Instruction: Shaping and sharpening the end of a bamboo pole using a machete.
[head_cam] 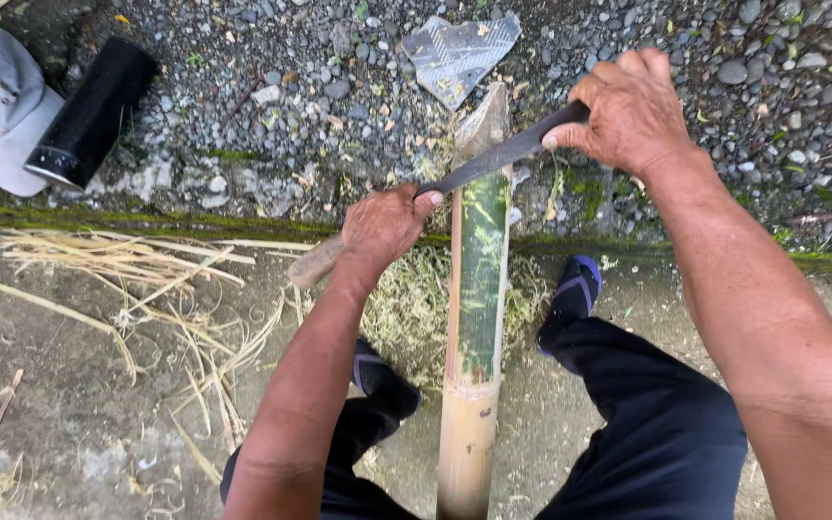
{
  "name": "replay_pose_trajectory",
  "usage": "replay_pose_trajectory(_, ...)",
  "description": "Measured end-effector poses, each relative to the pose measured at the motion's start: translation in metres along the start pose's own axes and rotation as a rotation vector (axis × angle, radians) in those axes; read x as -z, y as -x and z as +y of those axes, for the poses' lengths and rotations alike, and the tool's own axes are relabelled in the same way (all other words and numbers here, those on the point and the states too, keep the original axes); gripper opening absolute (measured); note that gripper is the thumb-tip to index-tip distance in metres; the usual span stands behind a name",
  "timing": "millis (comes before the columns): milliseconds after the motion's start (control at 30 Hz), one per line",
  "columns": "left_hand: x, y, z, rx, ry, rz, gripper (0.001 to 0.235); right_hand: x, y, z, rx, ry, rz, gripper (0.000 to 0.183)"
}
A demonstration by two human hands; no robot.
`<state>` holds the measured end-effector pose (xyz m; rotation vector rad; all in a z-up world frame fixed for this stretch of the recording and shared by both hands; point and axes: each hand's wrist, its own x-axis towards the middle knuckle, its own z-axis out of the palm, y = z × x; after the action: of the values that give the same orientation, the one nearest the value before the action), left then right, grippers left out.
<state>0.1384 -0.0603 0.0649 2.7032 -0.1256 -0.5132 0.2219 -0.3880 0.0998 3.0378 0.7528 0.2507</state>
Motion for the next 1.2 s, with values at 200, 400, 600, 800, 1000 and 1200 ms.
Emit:
replay_pose_trajectory(200, 0.002, 0.006, 0.008, 0.072, -0.026, -0.070, 0.070, -0.007, 0.006, -0.001, -0.065, 0.016, -0.068, 0.059)
replay_pose_trajectory(400, -0.016, 0.022, -0.011, 0.086, -0.038, -0.190, 0.073, 0.002, 0.005, -0.022, -0.083, -0.028, -0.273, 0.054)
replay_pose_trajectory(600, -0.040, 0.061, -0.031, 0.054, -0.024, -0.086, 0.074, 0.007, 0.043, -0.067, -0.084, -0.046, -0.262, 0.061)
replay_pose_trajectory(800, -0.069, 0.115, -0.052, 0.028, -0.084, -0.205, 0.080, 0.012, 0.097, -0.112, -0.147, -0.084, -0.359, 0.062)
replay_pose_trajectory(1000, -0.084, 0.181, -0.064, 0.022, -0.082, -0.276, 0.081, 0.025, 0.148, -0.165, -0.163, -0.079, -0.359, 0.059)
replay_pose_trajectory(1200, -0.102, 0.228, -0.082, -0.049, -0.076, -0.172, 0.075, 0.033, 0.196, -0.201, -0.200, -0.146, -0.368, 0.058)
